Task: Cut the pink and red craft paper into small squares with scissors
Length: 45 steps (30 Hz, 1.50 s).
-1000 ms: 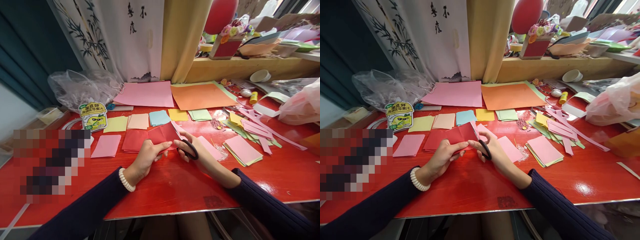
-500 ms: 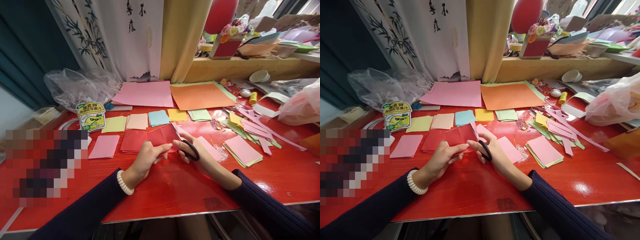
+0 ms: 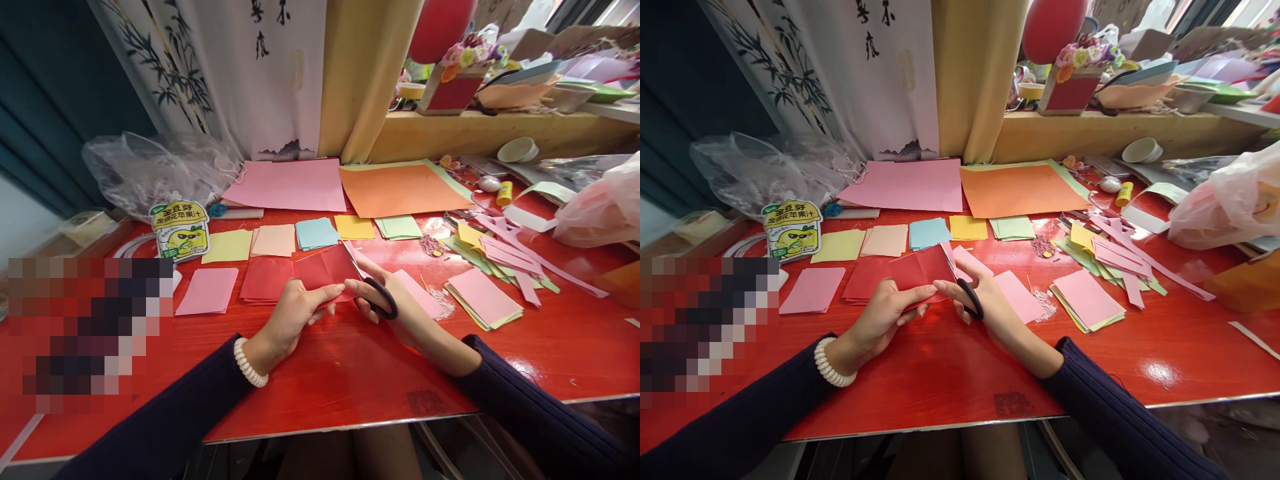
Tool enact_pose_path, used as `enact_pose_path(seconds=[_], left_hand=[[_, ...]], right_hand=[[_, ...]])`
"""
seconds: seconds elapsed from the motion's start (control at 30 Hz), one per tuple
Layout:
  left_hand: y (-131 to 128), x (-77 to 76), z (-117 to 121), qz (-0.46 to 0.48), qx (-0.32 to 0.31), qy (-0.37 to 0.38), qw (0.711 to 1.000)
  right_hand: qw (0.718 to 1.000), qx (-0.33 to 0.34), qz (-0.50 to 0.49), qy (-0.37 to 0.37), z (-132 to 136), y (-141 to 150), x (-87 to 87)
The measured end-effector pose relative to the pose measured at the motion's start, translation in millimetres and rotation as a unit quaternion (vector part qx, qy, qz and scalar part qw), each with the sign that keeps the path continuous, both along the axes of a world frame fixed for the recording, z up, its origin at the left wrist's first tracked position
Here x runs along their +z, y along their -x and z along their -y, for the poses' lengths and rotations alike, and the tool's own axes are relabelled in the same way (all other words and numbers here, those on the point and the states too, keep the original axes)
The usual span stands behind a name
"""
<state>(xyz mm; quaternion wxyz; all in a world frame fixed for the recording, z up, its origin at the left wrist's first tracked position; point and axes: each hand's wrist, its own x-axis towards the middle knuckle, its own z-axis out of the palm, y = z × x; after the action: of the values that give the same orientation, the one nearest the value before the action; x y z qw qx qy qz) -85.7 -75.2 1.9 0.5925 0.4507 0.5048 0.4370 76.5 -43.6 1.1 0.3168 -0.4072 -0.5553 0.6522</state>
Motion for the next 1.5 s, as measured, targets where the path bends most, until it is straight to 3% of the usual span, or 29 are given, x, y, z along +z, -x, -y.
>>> enact_pose_path(seconds=[0.27,0.43,0.57,0.67,0.8,0.93,1.03,1.07,1.13,1.2,1.27,1.33,1.43,1.5], left_hand=[[-2.0,1.7,0.6,0.001,-0.009,-0.001,1.000],[5.9,15.9,-0.2,-0.038,-0.017,0.010,0.999],[23.6,29.1,9.9,-0.095,-0.074,0.055,0.991],[35.8,32.5,28.2,-0.116,-0.101,0.112,0.982],[46.9,28.8,50.2,-0.134,-0.107,0.163,0.972],[53.8,23.0,55.2,-0.131,-0.080,0.125,0.980],[54.8,21.6,49.6,-0.122,-0.069,0.092,0.986],[54.2,22.3,46.6,-0.117,-0.072,0.084,0.987],[51.8,25.6,39.2,-0.113,-0.094,0.069,0.987],[48.3,30.5,30.2,-0.118,-0.128,0.048,0.984],[44.5,34.8,20.0,-0.139,-0.158,0.019,0.977],[41.2,36.5,9.8,-0.178,-0.150,-0.018,0.972],[38.1,33.6,-2.8,-0.215,-0.082,-0.074,0.970],[36.8,30.0,-7.5,-0.193,-0.053,-0.094,0.975]], right_hand=[[0.998,0.005,0.031,-0.050,0.9,-1.5,-3.2],[0.998,0.011,0.049,-0.043,0.5,-4.2,-5.5],[0.989,-0.033,0.120,-0.083,1.9,-19.0,3.3],[0.960,-0.056,0.226,-0.155,8.8,-36.0,11.8],[0.906,0.016,0.360,-0.221,27.6,-47.4,11.9],[0.839,0.142,0.426,-0.308,41.9,-38.8,10.7],[0.792,0.148,0.448,-0.388,40.4,-26.8,19.9],[0.799,0.134,0.430,-0.399,38.0,-22.7,24.7],[0.859,0.120,0.347,-0.357,31.7,-14.2,34.8],[0.933,0.131,0.233,-0.242,24.2,-5.0,42.5],[0.972,0.135,0.141,-0.129,15.7,4.2,44.9],[0.987,0.106,0.087,-0.081,5.9,11.4,41.6],[0.995,0.052,0.039,-0.081,-9.6,16.1,30.1],[0.996,0.022,0.027,-0.086,-17.1,15.9,22.0]])
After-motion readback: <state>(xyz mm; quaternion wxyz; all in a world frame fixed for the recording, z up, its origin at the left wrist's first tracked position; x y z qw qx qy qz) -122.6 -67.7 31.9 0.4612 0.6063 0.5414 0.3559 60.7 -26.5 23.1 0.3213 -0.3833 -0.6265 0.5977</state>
